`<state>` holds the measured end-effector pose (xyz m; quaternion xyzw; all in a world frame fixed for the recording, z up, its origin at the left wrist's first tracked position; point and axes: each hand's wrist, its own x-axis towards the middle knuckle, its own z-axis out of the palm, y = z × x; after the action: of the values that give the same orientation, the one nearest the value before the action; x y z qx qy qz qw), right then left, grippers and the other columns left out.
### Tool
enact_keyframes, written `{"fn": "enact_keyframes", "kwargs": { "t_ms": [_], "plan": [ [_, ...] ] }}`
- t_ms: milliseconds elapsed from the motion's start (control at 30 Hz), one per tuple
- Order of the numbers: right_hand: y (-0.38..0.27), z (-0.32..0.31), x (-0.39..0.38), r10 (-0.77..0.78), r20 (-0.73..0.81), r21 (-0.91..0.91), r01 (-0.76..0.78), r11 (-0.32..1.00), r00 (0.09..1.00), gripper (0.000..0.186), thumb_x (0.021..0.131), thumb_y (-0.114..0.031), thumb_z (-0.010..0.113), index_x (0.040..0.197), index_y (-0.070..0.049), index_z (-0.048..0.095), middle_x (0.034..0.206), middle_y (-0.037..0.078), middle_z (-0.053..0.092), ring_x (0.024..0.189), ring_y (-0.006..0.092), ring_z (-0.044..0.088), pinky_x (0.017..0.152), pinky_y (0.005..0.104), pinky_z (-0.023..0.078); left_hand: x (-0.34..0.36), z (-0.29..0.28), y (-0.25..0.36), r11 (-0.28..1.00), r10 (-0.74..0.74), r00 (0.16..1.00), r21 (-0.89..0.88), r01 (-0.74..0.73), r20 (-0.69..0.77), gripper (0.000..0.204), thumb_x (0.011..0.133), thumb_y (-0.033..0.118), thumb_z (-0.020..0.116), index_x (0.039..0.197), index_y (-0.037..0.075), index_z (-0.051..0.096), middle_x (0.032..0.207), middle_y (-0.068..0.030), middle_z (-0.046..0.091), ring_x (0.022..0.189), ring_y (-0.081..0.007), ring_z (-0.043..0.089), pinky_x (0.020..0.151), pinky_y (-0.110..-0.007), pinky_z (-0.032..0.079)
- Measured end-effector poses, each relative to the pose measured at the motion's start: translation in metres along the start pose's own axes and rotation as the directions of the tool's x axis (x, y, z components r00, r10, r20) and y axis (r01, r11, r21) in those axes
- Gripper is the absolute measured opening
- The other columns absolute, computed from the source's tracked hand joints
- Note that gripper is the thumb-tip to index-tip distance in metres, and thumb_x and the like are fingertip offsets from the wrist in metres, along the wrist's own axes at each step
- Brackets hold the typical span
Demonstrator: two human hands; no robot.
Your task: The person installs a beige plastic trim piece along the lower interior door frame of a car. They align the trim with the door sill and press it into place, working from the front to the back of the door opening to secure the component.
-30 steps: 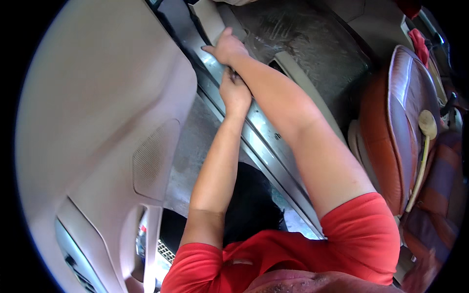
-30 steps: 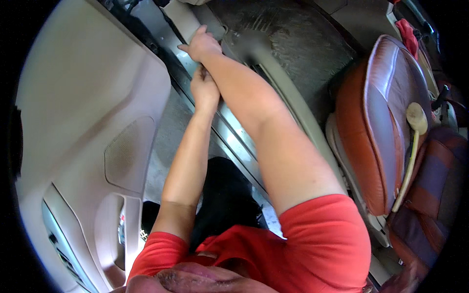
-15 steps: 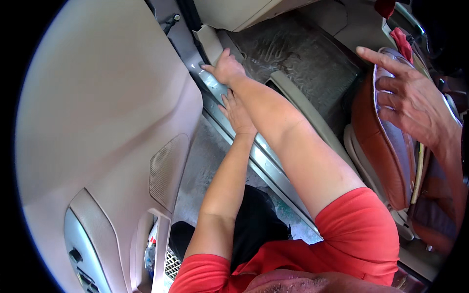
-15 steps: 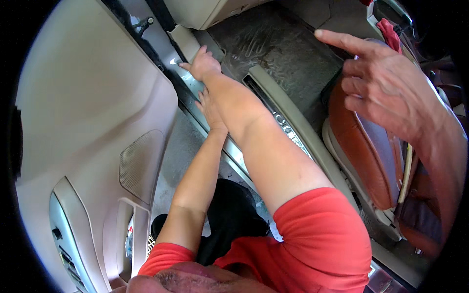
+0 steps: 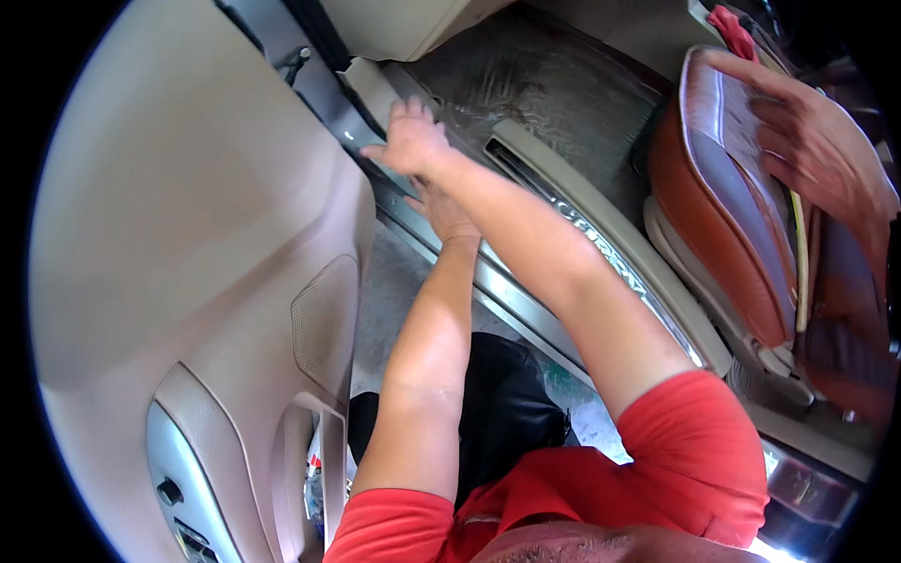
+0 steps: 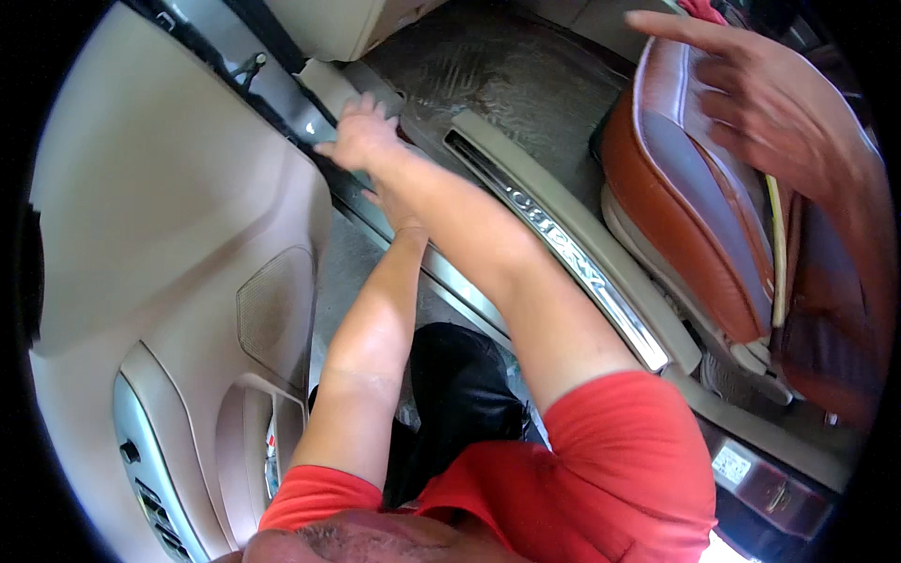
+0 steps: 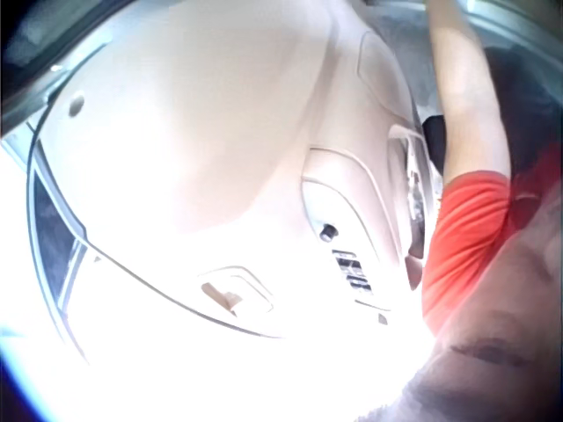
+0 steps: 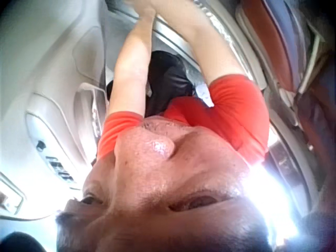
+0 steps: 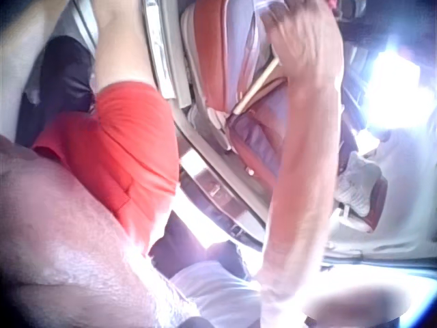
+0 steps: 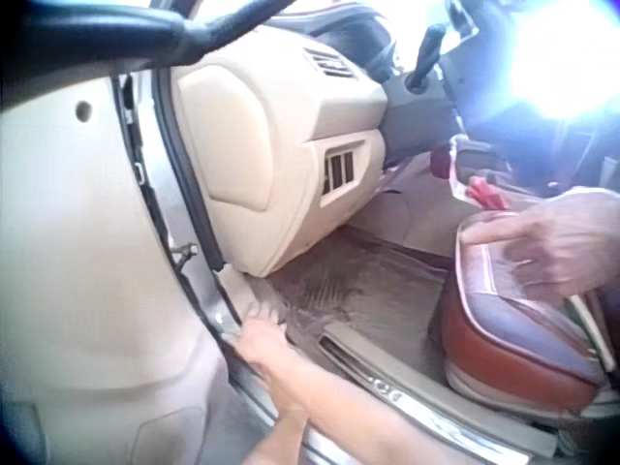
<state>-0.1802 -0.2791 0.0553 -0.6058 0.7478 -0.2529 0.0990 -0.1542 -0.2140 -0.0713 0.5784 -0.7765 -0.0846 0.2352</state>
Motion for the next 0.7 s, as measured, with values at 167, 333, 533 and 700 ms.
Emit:
{"fn": "enact_keyframes", "kwargs": {
  "t_ms": [167,333,533,700],
  "plan": [
    [-0.02,-0.099,-0.152,-0.775,-0.089,0.873,0.423,0.241,0.625,0.056,0.082,-0.053,0.074,0.102,-0.001,0.069,0.1,0.017,0.07,0.094,0.0338,0.068,0.083,0.0427,0.053,-0.002,-0.014,0.003,0.993,-0.111,0.989,0.026,0.114,-0.099,0.056,0.097,0.037,0.056,0.144,0.008,0.045,0.153,-0.0262,0.038,0.144,-0.0448,0.031,0.114,-0.067,0.021],
    [-0.034,-0.166,-0.259,-0.751,-0.565,0.822,0.153,-0.548,0.343,0.063,0.068,-0.056,0.082,0.089,0.001,0.064,0.084,0.012,0.065,0.081,0.0328,0.063,0.071,0.0401,0.05,0.001,-0.018,0.01,0.997,-0.075,0.993,-0.037,0.072,-0.089,0.055,0.095,0.035,0.057,0.139,0.004,0.045,0.152,-0.0326,0.035,0.143,-0.0504,0.029,0.114,-0.068,0.019],
    [-0.035,-0.167,-0.283,-0.692,-0.624,0.78,0.244,-0.576,0.363,0.056,0.073,-0.05,0.079,0.085,0.003,0.063,0.085,0.012,0.066,0.078,0.0319,0.062,0.068,0.0396,0.05,0.004,-0.016,0.004,0.998,-0.06,0.995,0.006,0.061,-0.083,0.056,0.098,0.037,0.052,0.142,0.003,0.044,0.153,-0.0329,0.034,0.144,-0.0495,0.029,0.113,-0.068,0.02],
    [-0.027,-0.163,-0.29,-0.742,-0.556,0.798,-0.007,-0.602,0.374,0.041,0.079,-0.036,0.081,0.086,0.003,0.069,0.088,0.012,0.069,0.08,0.0252,0.065,0.068,0.0378,0.051,0.001,-0.012,0.006,0.998,-0.06,0.996,0.017,0.061,-0.064,0.057,0.1,0.039,0.049,0.144,0.004,0.043,0.154,-0.031,0.034,0.145,-0.048,0.027,0.114,-0.068,0.02]
  ]
}}
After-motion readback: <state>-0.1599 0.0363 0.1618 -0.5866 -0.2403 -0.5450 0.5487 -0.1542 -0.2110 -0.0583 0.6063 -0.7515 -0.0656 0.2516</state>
